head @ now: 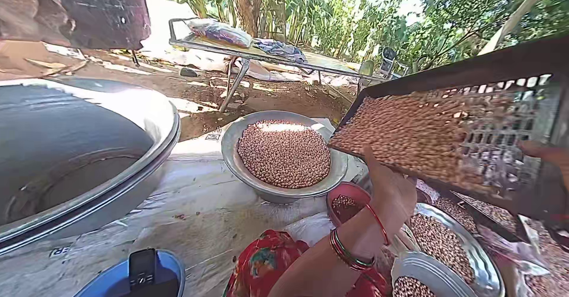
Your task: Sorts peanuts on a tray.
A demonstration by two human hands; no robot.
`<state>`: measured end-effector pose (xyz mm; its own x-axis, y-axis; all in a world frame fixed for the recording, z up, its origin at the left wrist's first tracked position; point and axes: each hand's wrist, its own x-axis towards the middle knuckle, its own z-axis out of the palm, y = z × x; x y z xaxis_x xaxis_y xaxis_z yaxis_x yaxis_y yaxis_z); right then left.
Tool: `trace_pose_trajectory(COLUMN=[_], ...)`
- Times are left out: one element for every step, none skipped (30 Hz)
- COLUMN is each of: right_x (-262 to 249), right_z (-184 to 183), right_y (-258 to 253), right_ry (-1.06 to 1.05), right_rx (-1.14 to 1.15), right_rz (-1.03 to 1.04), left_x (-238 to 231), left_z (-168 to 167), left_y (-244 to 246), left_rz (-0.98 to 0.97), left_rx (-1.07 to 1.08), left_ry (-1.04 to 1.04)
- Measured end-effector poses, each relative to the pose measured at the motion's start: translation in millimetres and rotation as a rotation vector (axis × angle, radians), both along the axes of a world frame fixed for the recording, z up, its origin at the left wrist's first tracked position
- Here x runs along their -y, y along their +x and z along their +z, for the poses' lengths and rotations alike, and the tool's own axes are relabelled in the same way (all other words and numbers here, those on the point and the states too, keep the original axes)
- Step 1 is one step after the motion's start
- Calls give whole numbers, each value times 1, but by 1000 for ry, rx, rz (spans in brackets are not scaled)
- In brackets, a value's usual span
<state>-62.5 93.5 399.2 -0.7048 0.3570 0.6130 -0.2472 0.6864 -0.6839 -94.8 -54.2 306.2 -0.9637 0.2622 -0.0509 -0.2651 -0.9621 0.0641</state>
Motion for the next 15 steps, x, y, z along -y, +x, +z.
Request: trace_pose_trajectory(right_x=[7,18,30,44,56,66,73,81,89,97,104,111,117,122,124], right_z=[0,0,-2,-4,-5,-8,-11,-12,-15,-16,-17,-18,-20,-23,-27], right_y=[-14,-23,-30,-35,-39,-42,-46,-50,-52,-54,-54,-55,-54,-54,-54], right_ry=[34,52,56,62,73,92,131,175,226,297,354,432,507,578,638], right_rx=[10,29,53,81,109,123,123,117,92,54,31,-13,-66,-134,-209], right_rz=[12,9,-5,-9,-2,20,52,84,114,139,173,196,214,228,243], left_x=[3,6,9,12,14,15,17,18,20,20,21,21,22,22,21], left_z=[-1,-4,-8,-14,-19,-24,-28,-31,-32,-34,-33,-31,-28,-25,-22], left_y=[-9,-17,-24,-29,-35,-40,-45,-50,-56,-61,-68,-76,-83,-90,-95], left_rz=[20,37,44,49,51,48,49,59,70,77,86,97,108,119,137], left_rx=[39,71,90,106,125,153,172,177,171,155,134,121,101,65,30], left_ry=[27,42,50,50,49,49,61,72,76,75,76,79,91,117,139])
